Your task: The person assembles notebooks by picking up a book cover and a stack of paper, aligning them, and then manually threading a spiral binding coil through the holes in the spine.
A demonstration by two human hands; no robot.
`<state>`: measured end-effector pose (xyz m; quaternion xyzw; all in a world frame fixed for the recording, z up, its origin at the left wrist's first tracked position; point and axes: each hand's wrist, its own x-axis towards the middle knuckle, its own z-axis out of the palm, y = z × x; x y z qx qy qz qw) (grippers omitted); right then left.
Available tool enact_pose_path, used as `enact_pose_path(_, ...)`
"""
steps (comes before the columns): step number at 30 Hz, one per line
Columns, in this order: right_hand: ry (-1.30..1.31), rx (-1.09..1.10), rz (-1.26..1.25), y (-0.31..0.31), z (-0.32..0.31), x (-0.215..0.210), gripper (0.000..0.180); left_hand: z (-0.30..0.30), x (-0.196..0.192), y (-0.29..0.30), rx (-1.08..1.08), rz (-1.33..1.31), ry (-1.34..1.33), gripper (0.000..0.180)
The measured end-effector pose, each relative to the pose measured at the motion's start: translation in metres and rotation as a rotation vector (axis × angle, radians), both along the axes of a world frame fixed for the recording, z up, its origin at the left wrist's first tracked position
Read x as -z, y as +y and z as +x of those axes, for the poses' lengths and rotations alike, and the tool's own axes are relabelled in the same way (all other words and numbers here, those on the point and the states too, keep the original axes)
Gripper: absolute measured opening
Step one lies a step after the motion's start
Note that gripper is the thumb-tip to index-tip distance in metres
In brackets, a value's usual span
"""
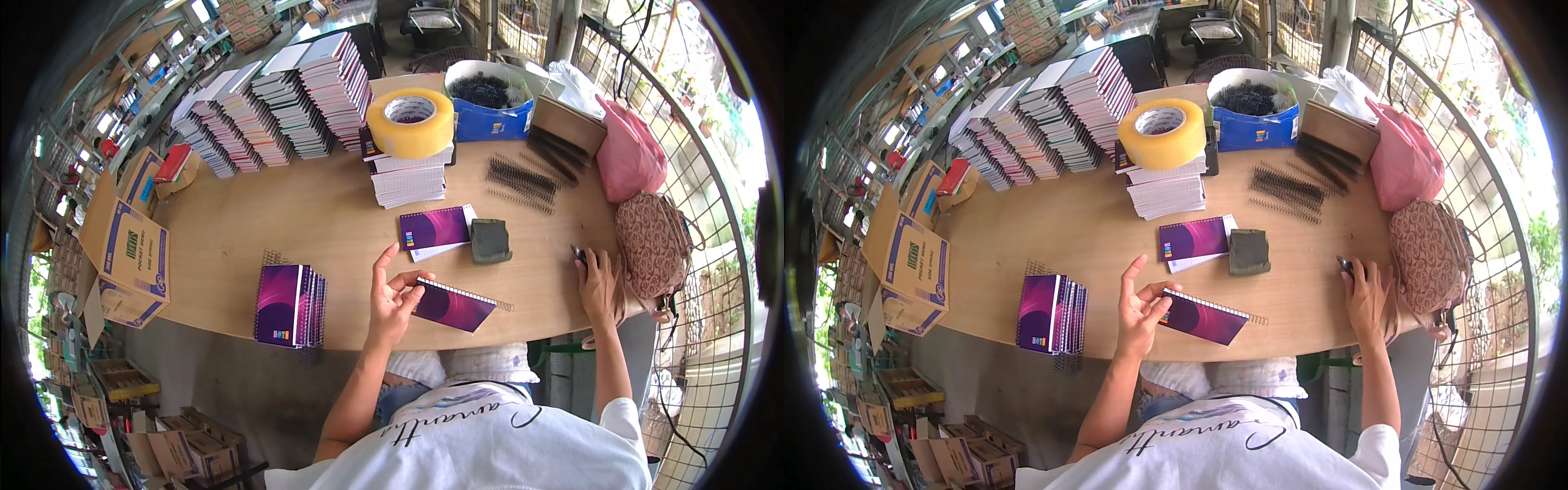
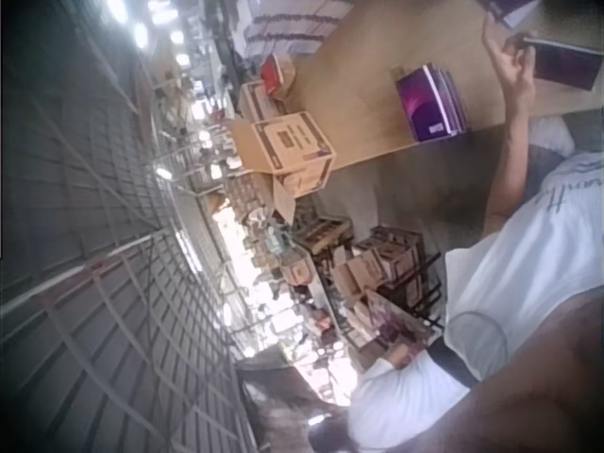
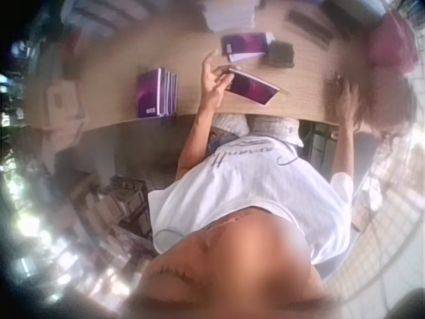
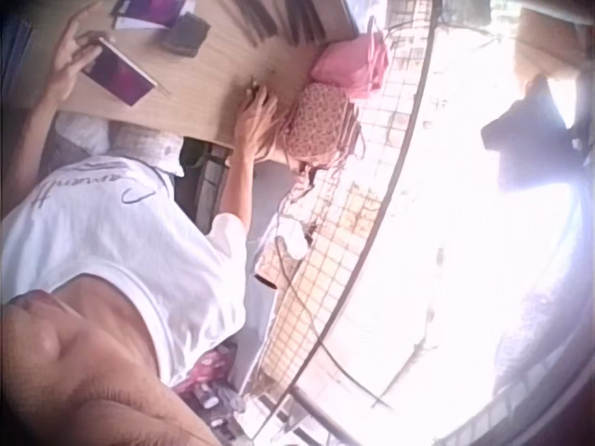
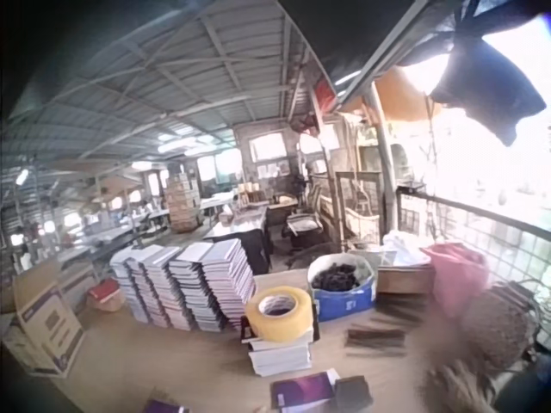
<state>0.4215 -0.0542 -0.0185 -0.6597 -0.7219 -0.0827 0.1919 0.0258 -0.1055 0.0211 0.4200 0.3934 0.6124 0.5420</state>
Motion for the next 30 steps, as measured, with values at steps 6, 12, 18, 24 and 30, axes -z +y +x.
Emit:
enact_pose_path(6, 0.096, -0.769, 0.201, 0.006, -0.125, -0.113, 0.045, 0.002, -0.004, -0.004, -0.004, -0.007, 0.063, 0.079)
enact_pose_path(12, -0.240, -1.116, 0.482, 0.017, -0.190, -0.138, 0.030, -0.005, -0.010, -0.010, -0.024, -0.038, 0.093, 0.084)
enact_pose_path(18, -0.276, -1.140, 0.546, 0.018, -0.199, -0.133, 0.024, -0.010, -0.012, -0.014, -0.056, -0.070, 0.152, 0.085)
enact_pose_path(24, -0.308, -1.127, 0.610, 0.017, -0.200, -0.134, 0.022, -0.010, -0.012, -0.012, -0.063, -0.065, 0.199, 0.085)
enact_pose_path(30, 0.160, -0.893, -0.418, 0.012, -0.188, -0.127, 0.022, 0.006, -0.017, -0.019, -0.171, 0.001, 0.290, 0.082)
